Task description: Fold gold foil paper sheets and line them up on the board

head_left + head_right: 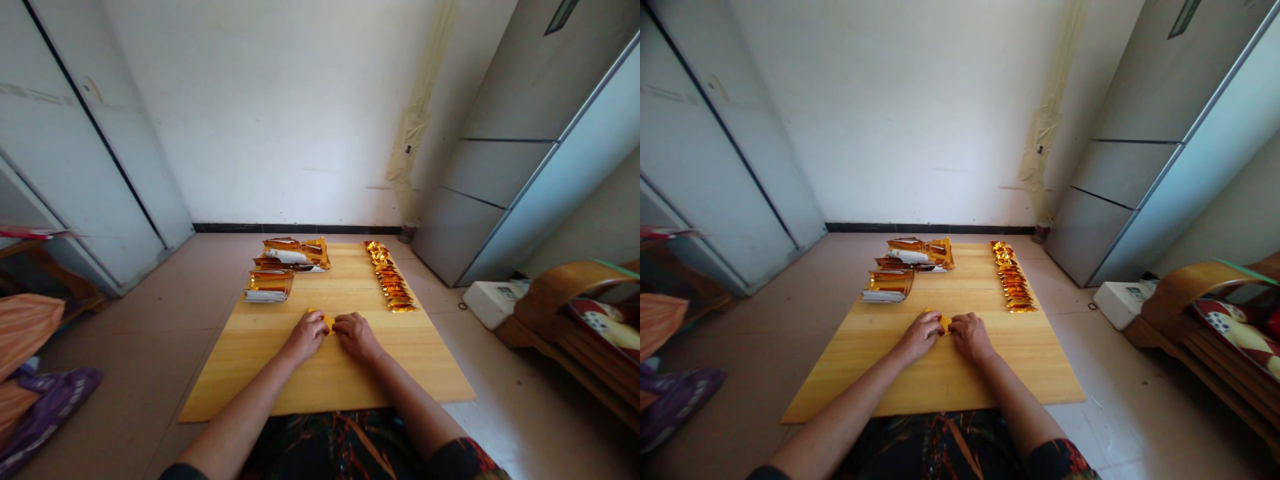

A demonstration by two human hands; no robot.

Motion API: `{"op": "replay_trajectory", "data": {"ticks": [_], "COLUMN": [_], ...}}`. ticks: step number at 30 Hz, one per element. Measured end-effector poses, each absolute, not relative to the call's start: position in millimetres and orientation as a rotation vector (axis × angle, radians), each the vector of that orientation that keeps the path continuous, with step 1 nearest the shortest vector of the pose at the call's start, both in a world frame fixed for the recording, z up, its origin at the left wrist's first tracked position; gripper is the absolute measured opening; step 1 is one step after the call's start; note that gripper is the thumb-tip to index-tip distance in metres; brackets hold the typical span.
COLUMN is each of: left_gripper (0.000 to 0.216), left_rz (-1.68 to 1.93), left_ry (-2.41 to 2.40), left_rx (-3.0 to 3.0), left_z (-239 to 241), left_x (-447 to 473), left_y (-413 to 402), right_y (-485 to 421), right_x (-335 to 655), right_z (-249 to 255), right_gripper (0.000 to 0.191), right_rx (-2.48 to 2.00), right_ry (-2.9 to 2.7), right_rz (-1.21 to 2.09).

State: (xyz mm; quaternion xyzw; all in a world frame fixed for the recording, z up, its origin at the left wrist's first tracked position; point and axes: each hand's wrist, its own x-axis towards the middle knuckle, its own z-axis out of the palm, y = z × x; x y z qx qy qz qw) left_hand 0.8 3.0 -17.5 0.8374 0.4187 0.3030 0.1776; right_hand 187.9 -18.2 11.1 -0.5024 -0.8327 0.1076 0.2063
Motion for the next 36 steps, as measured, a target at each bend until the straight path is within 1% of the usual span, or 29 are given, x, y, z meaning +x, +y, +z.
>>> {"op": "replay_trajectory", "data": {"ticks": [2, 5, 11, 15, 20, 25, 33, 36], "left_gripper": [0.026, 0.032, 0.027, 0.026, 0.025, 0.030, 0.033, 0.029], "left_rz": [0.826, 0.802, 0.638, 0.593, 0.570, 0.556, 0.583, 0.608], "left_ry": [1.144, 1.144, 1.214, 1.193, 1.168, 1.197, 1.250, 1.287], "left_rx": [2.430, 2.537, 2.716, 2.781, 2.826, 2.820, 2.723, 2.670], "left_z": [-14.4, -7.9, -1.9, -0.1, 5.6, 4.7, 1.6, 1.3], "left_x": [-3.9, -10.2, -18.3, -24.5, -31.7, -32.9, -31.5, -30.8], "left_y": [7.2, 11.7, 7.1, -0.1, -7.6, -8.8, -8.8, -10.2], "right_y": [-17.2, -19.3, -27.9, -20.6, -2.1, 6.6, 9.0, 11.1], "right_x": [193.0, 192.0, 180.5, 181.7, 187.3, 190.9, 184.9, 185.2], "right_z": [11.3, 11.6, 12.8, 11.6, 2.3, -7.1, -14.4, -14.9], "right_gripper": [0.030, 0.030, 0.027, 0.023, 0.013, 0.011, 0.010, 0.011], "right_rx": [-1.323, -1.324, -1.273, -1.222, -1.114, -1.030, -1.034, -1.016], "right_ry": [-2.383, -2.403, -2.414, -2.421, -2.435, -2.423, -2.402, -2.396], "right_rz": [0.301, 0.275, 0.265, 0.259, 0.248, 0.258, 0.244, 0.253]}}
